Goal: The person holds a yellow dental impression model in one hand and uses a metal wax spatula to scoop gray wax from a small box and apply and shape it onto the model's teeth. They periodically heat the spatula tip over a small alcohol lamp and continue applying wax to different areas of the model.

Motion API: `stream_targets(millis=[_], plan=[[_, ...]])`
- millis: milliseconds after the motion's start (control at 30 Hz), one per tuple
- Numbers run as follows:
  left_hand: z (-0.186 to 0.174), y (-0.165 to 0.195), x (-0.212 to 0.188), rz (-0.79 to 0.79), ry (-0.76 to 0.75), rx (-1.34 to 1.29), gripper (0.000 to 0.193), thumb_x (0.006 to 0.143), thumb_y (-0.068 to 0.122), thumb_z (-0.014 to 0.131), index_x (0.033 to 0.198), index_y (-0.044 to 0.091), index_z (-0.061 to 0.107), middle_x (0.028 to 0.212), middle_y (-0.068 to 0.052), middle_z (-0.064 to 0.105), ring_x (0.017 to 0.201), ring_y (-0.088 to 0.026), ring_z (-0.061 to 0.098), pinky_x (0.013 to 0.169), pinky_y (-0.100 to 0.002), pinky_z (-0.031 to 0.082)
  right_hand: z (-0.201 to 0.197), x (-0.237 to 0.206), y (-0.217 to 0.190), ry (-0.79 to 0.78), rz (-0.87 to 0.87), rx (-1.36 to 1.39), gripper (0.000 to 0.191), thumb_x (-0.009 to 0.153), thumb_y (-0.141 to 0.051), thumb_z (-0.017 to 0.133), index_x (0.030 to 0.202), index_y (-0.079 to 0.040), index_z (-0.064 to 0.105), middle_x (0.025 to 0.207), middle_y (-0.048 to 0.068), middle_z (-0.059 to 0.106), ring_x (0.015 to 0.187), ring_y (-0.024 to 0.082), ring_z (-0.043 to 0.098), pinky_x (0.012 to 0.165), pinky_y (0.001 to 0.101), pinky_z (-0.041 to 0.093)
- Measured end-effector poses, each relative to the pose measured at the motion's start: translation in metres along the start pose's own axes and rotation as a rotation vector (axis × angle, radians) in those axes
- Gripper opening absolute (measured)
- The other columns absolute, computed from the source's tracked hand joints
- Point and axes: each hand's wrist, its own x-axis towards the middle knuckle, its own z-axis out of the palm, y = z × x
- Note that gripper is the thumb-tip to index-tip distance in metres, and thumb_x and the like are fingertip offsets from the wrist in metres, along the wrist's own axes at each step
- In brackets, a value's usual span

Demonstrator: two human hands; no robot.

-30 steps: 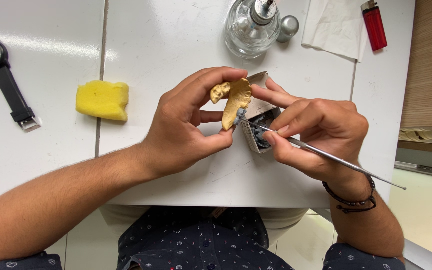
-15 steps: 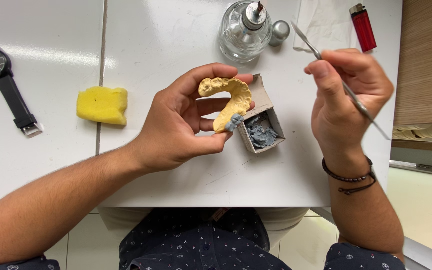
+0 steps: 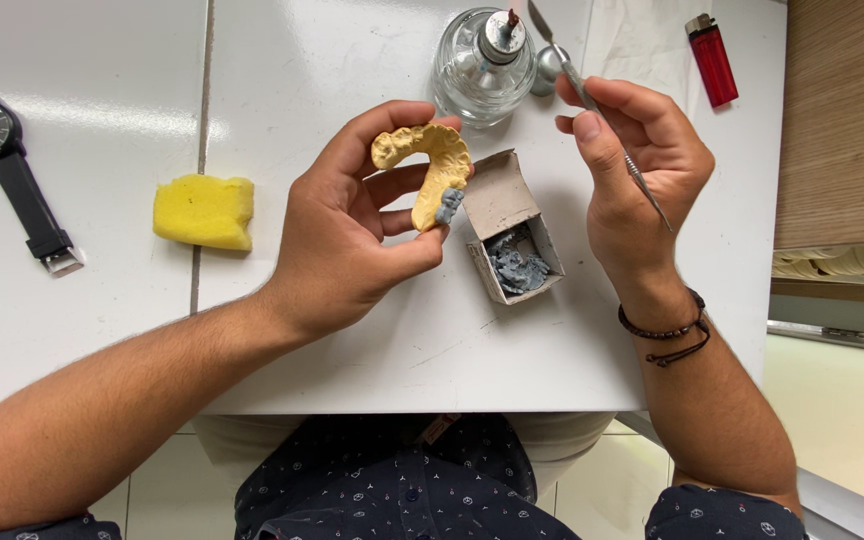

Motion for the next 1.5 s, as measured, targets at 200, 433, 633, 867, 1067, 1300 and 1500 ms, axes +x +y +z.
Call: stream_targets(millis=[200, 433, 633, 867, 1067, 1300, 1500], plan=[[0.000, 0.000, 0.000, 0.035, -0.036, -0.011, 0.073, 0.094, -0.011, 0.068, 0.155, 0.008, 0.033, 0.158, -0.012, 0.049, 0.150, -0.027, 0.055, 0.119, -0.038, 0.056, 0.003, 0.002, 0.001, -0.035, 0.004, 0.007, 0.019, 0.117, -0.006, 0.063, 0.131, 0.006, 0.061, 0.127, 0.020, 0.073, 0.120, 0.020, 0.073, 0.104, 0.0344, 0.064], [0.001, -0.001, 0.000, 0.025, -0.053, -0.034, 0.072, 0.094, -0.011, 0.067, 0.155, 0.008, 0.033, 0.157, -0.013, 0.049, 0.150, -0.028, 0.055, 0.119, -0.039, 0.055, 0.004, 0.002, 0.004, -0.040, 0.012, 0.008, 0.022, 0.116, -0.006, 0.063, 0.136, 0.003, 0.061, 0.127, 0.019, 0.073, 0.120, 0.020, 0.073, 0.103, 0.0335, 0.064], [0.002, 0.000, 0.000, 0.013, -0.059, -0.039, 0.072, 0.094, -0.011, 0.067, 0.155, 0.008, 0.033, 0.157, -0.013, 0.049, 0.150, -0.028, 0.055, 0.118, -0.039, 0.056, 0.004, 0.004, 0.002, -0.033, 0.027, 0.011, 0.019, 0.118, -0.010, 0.062, 0.131, 0.004, 0.061, 0.126, 0.018, 0.074, 0.121, 0.020, 0.072, 0.102, 0.0338, 0.064], [0.001, 0.001, -0.001, 0.005, -0.081, -0.049, 0.072, 0.094, -0.012, 0.067, 0.154, 0.008, 0.034, 0.160, -0.012, 0.048, 0.150, -0.027, 0.054, 0.119, -0.040, 0.055, 0.004, 0.005, -0.002, 0.006, 0.071, 0.136, 0.026, 0.111, -0.014, 0.058, 0.133, 0.001, 0.061, 0.125, 0.015, 0.072, 0.119, 0.019, 0.071, 0.099, 0.0327, 0.063], [0.000, 0.000, 0.000, 0.021, -0.070, -0.070, 0.071, 0.095, -0.012, 0.067, 0.155, 0.008, 0.034, 0.160, -0.013, 0.049, 0.151, -0.028, 0.054, 0.121, -0.041, 0.055, -0.010, -0.005, -0.031, -0.018, -0.012, 0.288, 0.011, 0.105, -0.002, 0.074, 0.108, -0.003, 0.063, 0.094, 0.014, 0.075, 0.093, 0.018, 0.075, 0.099, 0.0415, 0.058], [0.000, 0.001, -0.003, -0.005, -0.094, -0.118, 0.071, 0.095, -0.012, 0.066, 0.155, 0.009, 0.034, 0.162, -0.013, 0.048, 0.151, -0.029, 0.055, 0.120, -0.041, 0.056, 0.001, -0.017, -0.056, -0.235, 0.013, 0.254, 0.017, 0.094, -0.002, 0.070, 0.088, -0.009, 0.055, 0.078, 0.008, 0.069, 0.088, 0.015, 0.071, 0.117, 0.0600, 0.050], [0.000, 0.002, -0.003, 0.009, -0.093, -0.036, 0.072, 0.095, -0.010, 0.068, 0.155, 0.009, 0.034, 0.161, -0.013, 0.048, 0.152, -0.028, 0.053, 0.118, -0.041, 0.056, 0.006, -0.021, -0.055, -0.299, 0.015, 0.250, 0.021, 0.098, 0.004, 0.070, 0.087, -0.005, 0.055, 0.072, 0.009, 0.066, 0.073, 0.008, 0.069, 0.117, 0.0626, 0.050]])
